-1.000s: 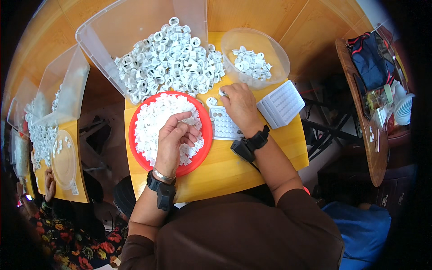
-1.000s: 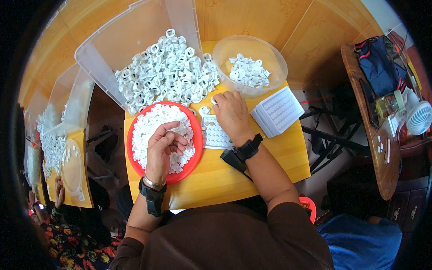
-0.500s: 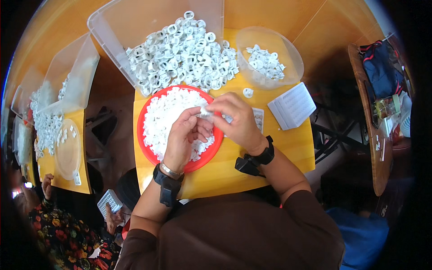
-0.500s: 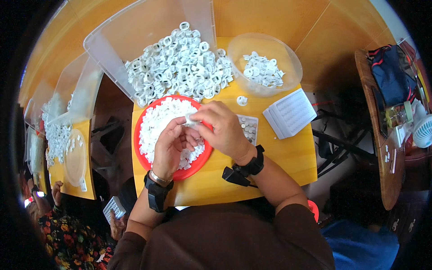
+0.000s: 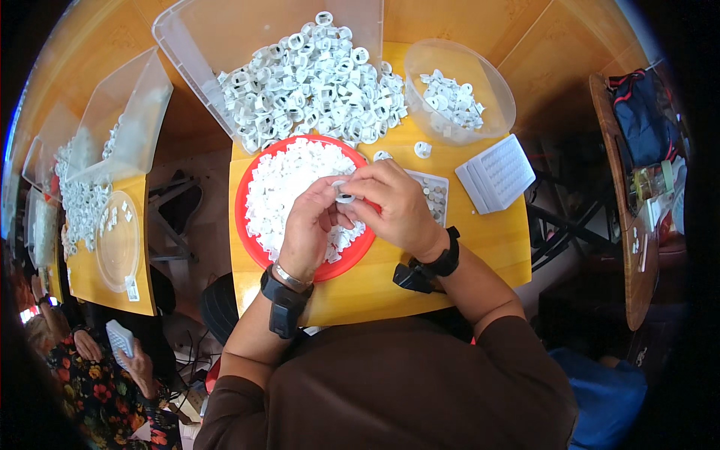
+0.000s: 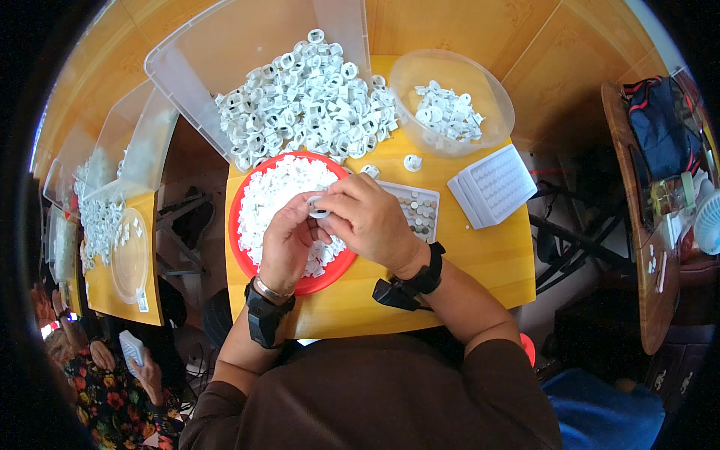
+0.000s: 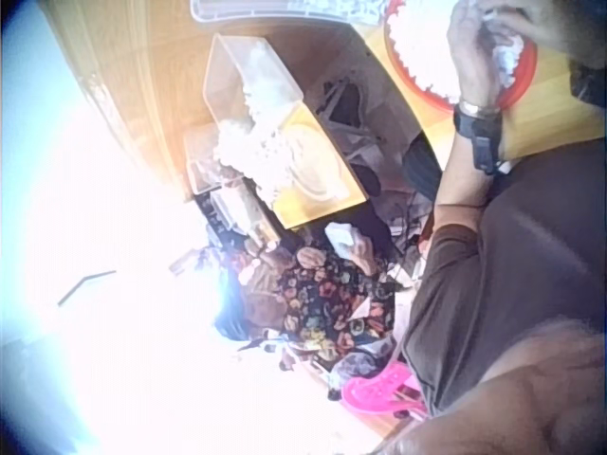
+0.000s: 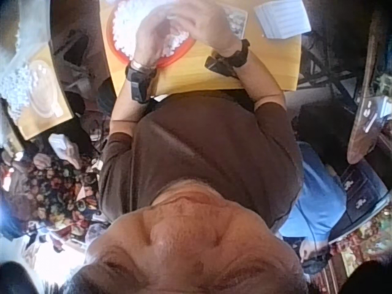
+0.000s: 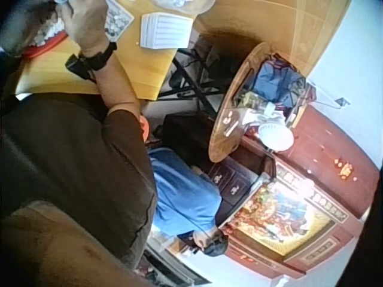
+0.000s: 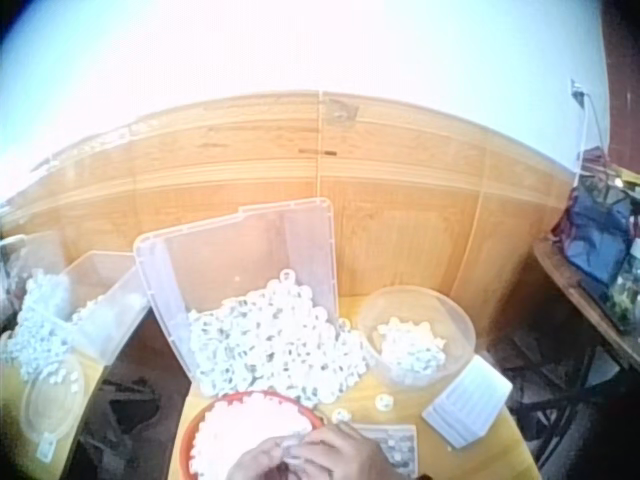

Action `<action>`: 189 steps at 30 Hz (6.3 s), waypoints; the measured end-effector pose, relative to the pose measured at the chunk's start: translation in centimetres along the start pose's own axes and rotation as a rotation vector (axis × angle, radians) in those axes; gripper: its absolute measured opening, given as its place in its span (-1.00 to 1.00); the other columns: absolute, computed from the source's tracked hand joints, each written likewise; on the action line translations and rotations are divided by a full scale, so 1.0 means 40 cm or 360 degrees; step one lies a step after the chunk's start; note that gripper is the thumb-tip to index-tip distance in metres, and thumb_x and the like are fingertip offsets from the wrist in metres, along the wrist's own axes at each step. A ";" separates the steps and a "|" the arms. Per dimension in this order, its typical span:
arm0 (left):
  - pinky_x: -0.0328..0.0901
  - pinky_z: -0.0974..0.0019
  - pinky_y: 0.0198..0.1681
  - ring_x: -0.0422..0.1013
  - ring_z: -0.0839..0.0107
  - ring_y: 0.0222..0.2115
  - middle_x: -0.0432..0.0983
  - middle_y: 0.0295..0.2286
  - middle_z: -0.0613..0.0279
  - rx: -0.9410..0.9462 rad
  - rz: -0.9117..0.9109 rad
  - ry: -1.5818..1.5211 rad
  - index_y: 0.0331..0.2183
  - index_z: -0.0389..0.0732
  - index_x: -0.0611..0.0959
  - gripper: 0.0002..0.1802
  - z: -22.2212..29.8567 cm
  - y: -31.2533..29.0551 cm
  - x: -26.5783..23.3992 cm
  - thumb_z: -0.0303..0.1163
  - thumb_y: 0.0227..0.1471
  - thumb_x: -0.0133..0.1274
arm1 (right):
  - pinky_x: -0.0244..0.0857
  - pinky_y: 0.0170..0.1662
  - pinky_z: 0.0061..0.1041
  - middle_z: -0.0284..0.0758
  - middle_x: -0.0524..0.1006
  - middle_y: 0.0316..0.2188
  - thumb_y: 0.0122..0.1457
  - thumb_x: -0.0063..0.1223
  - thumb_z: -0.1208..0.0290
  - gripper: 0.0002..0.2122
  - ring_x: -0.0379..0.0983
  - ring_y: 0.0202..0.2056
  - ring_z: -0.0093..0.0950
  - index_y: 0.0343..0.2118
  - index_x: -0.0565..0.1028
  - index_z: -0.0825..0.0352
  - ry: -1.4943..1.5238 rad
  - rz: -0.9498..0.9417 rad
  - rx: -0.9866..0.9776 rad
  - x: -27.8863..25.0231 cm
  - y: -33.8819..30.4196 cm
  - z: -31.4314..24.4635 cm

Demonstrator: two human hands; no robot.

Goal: Manually inspecting and assembling small white plastic components by inserting a circular piece into a plastic cap.

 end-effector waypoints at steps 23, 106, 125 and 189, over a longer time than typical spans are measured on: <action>0.28 0.39 -0.06 0.39 0.46 -0.19 0.45 -0.22 0.17 0.0132 0.0002 -0.0271 -0.10 -0.33 0.44 -0.73 0.010 -0.001 0.011 -0.56 0.13 -0.13 | 0.32 -0.29 -0.40 -0.30 0.48 -0.40 -0.20 0.37 0.45 -0.65 0.44 -0.36 -0.33 -0.33 0.43 0.30 0.0187 0.0159 0.0230 -0.016 0.000 0.026; 0.32 0.46 -0.31 0.42 0.53 -0.42 0.49 -0.38 0.26 0.0046 0.0007 -0.0173 -0.17 -0.26 0.46 -0.78 -0.004 -0.001 0.005 -0.38 0.16 -0.07 | 0.31 -0.19 -0.35 -0.25 0.49 -0.30 -0.07 0.12 0.62 -0.89 0.41 -0.26 -0.22 -0.47 0.43 0.33 0.0038 0.0153 0.0110 -0.025 0.007 -0.001; 0.32 0.48 -0.35 0.41 0.55 -0.44 0.50 -0.41 0.27 -0.0068 -0.0051 -0.0071 -0.20 -0.29 0.52 -0.80 -0.014 -0.004 0.014 -0.40 0.17 -0.07 | 0.27 -0.12 -0.63 -0.45 0.43 -0.27 0.08 0.17 0.52 -0.86 0.36 -0.25 -0.69 -0.41 0.39 0.27 0.1531 -0.0429 0.1113 0.080 -0.067 0.142; 0.29 0.45 -0.26 0.40 0.51 -0.41 0.49 -0.38 0.24 0.0096 0.0048 -0.0165 -0.18 -0.27 0.46 -0.80 0.003 -0.008 0.005 -0.40 0.16 -0.08 | 0.33 -0.29 -0.39 -0.27 0.50 -0.36 -0.06 0.18 0.62 -0.85 0.44 -0.35 -0.30 -0.42 0.45 0.34 0.0096 0.0281 0.0113 -0.018 -0.012 0.009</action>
Point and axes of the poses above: each hand's wrist, its own y-axis towards the middle knuckle, its own x-axis out of the palm, z = x × y, the point moved 8 cm from there along y, towards the middle knuckle
